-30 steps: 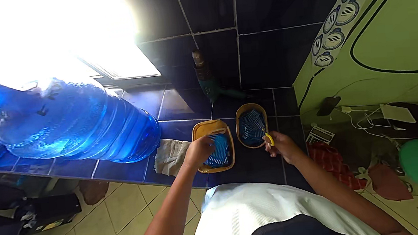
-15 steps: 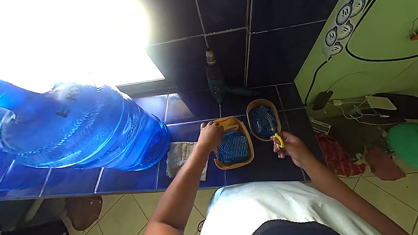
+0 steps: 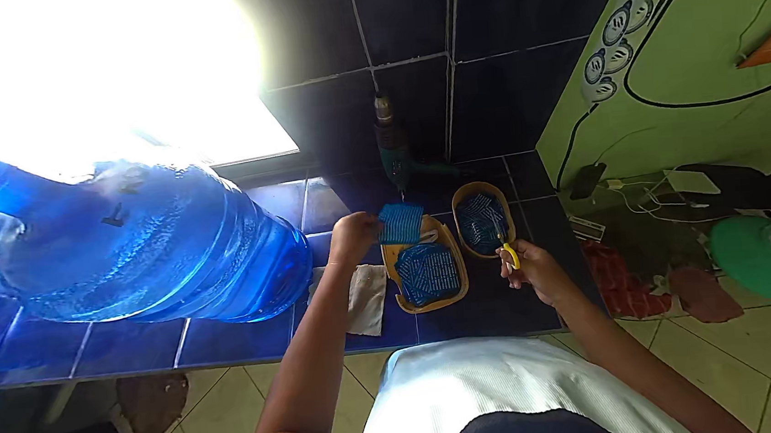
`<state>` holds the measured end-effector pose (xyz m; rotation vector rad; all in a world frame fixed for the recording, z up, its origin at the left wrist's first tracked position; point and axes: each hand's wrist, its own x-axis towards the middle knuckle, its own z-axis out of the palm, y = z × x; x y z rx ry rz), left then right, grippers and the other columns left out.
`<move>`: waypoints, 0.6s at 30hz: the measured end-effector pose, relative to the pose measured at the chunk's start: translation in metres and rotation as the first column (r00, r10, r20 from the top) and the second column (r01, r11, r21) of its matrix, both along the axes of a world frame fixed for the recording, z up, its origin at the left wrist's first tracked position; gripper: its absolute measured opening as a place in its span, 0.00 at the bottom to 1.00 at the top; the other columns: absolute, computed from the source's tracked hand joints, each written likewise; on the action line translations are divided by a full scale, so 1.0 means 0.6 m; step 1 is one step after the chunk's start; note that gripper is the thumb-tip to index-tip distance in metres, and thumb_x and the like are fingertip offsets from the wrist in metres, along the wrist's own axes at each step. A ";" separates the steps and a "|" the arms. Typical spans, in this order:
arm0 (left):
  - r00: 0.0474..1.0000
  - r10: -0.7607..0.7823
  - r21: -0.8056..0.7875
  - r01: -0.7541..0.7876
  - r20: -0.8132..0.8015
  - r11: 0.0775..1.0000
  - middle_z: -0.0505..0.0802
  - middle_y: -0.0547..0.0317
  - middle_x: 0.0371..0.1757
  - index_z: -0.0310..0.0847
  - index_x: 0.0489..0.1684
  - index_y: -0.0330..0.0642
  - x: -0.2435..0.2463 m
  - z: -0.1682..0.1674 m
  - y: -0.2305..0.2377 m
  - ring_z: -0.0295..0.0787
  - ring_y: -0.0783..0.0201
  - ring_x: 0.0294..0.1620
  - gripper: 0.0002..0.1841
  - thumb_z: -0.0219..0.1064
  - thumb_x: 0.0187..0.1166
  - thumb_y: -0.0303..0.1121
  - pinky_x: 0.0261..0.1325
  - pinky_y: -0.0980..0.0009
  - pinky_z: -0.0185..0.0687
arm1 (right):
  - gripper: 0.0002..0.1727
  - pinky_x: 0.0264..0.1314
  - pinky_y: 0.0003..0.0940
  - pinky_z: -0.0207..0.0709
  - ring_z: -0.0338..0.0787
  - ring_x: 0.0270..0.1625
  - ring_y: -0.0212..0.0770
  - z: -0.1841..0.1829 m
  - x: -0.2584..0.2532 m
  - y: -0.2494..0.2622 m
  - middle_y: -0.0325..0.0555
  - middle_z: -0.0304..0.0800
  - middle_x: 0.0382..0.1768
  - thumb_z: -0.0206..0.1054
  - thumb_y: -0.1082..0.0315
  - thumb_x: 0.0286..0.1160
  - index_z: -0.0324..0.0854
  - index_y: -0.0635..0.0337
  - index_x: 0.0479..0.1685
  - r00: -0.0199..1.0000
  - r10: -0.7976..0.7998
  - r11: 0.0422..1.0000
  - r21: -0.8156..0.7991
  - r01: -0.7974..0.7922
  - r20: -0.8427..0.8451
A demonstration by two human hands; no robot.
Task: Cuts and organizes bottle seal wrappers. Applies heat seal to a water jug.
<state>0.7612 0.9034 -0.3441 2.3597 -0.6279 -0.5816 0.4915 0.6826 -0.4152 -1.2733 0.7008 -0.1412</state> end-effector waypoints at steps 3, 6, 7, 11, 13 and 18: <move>0.955 0.224 -0.255 -0.270 -0.195 0.928 0.94 0.52 0.39 0.88 0.47 0.33 -0.023 0.007 -0.019 0.91 0.65 0.33 0.09 0.71 0.81 0.31 0.46 0.64 0.89 | 0.08 0.23 0.21 0.78 0.83 0.20 0.28 0.008 0.000 -0.007 0.37 0.87 0.25 0.60 0.69 0.87 0.76 0.65 0.55 0.995 0.093 0.996 0.007 -0.094 0.028; 0.902 0.256 -0.398 -0.389 -0.347 0.831 0.93 0.55 0.35 0.87 0.47 0.33 -0.054 -0.011 -0.045 0.89 0.69 0.28 0.07 0.71 0.80 0.29 0.39 0.70 0.88 | 0.08 0.24 0.21 0.79 0.84 0.22 0.28 0.015 -0.006 -0.014 0.35 0.87 0.27 0.61 0.70 0.83 0.76 0.63 0.53 0.962 0.255 0.967 0.007 -0.256 0.094; 0.886 0.262 -0.419 -0.419 -0.382 0.806 0.93 0.57 0.34 0.86 0.46 0.34 -0.065 -0.017 -0.055 0.89 0.69 0.28 0.07 0.71 0.80 0.30 0.38 0.71 0.88 | 0.09 0.24 0.21 0.79 0.85 0.23 0.27 0.015 -0.009 -0.016 0.35 0.87 0.28 0.63 0.69 0.81 0.76 0.63 0.53 0.945 0.309 0.951 -0.001 -0.310 0.110; 0.820 0.291 -0.455 -0.528 -0.494 0.717 0.92 0.59 0.30 0.84 0.43 0.37 -0.114 -0.022 -0.099 0.88 0.70 0.25 0.04 0.71 0.80 0.28 0.35 0.73 0.87 | 0.14 0.26 0.21 0.80 0.86 0.25 0.26 0.014 -0.020 -0.025 0.34 0.88 0.29 0.69 0.66 0.77 0.76 0.63 0.55 0.891 0.437 0.898 -0.008 -0.440 0.120; 0.806 0.291 -0.465 -0.548 -0.515 0.695 0.92 0.60 0.30 0.84 0.41 0.37 -0.135 -0.021 -0.120 0.87 0.70 0.25 0.03 0.71 0.80 0.27 0.35 0.73 0.87 | 0.14 0.27 0.21 0.80 0.86 0.25 0.26 0.013 -0.022 -0.034 0.33 0.88 0.28 0.69 0.65 0.77 0.76 0.63 0.55 0.886 0.440 0.896 -0.006 -0.444 0.146; 0.870 0.330 -0.437 -0.474 -0.367 0.764 0.94 0.58 0.32 0.86 0.41 0.37 -0.164 -0.018 -0.155 0.91 0.68 0.27 0.05 0.73 0.79 0.29 0.38 0.70 0.90 | 0.16 0.27 0.20 0.79 0.85 0.24 0.26 0.006 -0.021 -0.067 0.34 0.88 0.29 0.72 0.63 0.76 0.77 0.62 0.54 0.873 0.452 0.889 -0.016 -0.457 0.186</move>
